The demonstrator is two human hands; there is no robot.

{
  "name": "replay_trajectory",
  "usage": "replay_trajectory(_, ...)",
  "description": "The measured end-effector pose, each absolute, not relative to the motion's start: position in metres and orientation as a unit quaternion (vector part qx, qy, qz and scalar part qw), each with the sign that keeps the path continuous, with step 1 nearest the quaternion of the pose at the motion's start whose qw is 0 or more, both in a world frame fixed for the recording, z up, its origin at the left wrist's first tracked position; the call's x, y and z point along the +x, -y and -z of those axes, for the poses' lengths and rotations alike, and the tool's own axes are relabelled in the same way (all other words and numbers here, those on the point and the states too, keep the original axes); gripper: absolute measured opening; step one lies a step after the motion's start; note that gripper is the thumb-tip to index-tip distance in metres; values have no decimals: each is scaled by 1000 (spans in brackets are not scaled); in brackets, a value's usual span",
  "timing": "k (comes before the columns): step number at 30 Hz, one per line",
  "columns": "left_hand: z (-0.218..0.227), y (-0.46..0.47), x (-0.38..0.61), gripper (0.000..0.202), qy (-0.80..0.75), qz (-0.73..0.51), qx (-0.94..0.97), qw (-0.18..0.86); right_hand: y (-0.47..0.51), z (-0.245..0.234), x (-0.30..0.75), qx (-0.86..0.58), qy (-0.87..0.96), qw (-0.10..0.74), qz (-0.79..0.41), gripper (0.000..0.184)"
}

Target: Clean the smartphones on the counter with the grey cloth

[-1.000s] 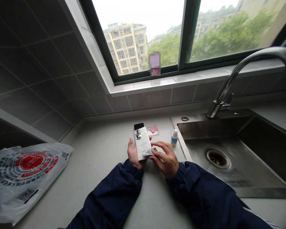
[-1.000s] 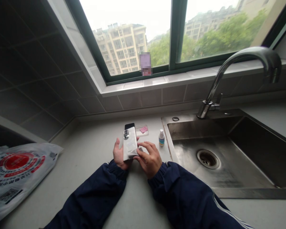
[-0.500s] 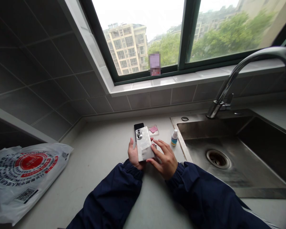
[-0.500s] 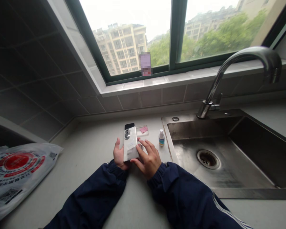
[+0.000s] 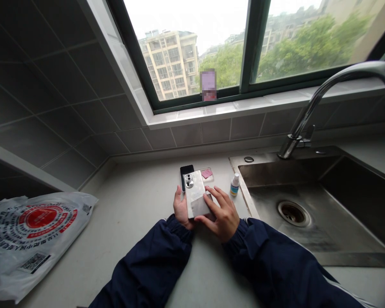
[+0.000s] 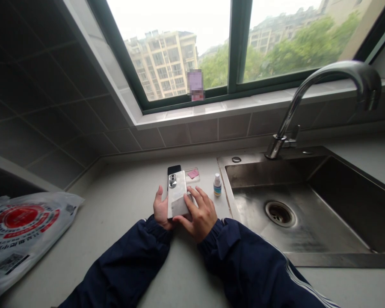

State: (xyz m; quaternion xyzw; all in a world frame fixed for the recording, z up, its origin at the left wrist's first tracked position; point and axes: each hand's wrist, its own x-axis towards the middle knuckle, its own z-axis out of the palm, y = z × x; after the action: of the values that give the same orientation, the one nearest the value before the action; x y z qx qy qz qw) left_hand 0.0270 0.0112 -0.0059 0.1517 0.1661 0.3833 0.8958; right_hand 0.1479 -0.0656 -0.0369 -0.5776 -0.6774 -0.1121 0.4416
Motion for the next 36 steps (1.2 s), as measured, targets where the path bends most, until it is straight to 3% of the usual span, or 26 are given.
replay_trajectory(9,9,-14,26,78,-154,-389,156,895,66,31,154,-560,695,436,116,48)
replay_trajectory(14,11,-13,25,82,-156,-365,171,902,67,29,149,-503,733,448,92,22)
replay_trajectory(22,5,-3,32,80,-137,-354,181,907,71,30,141,-542,687,481,-58,22)
replay_trajectory(36,11,-1,33,79,-171,-395,200,880,67,37,137,-585,607,523,-127,21)
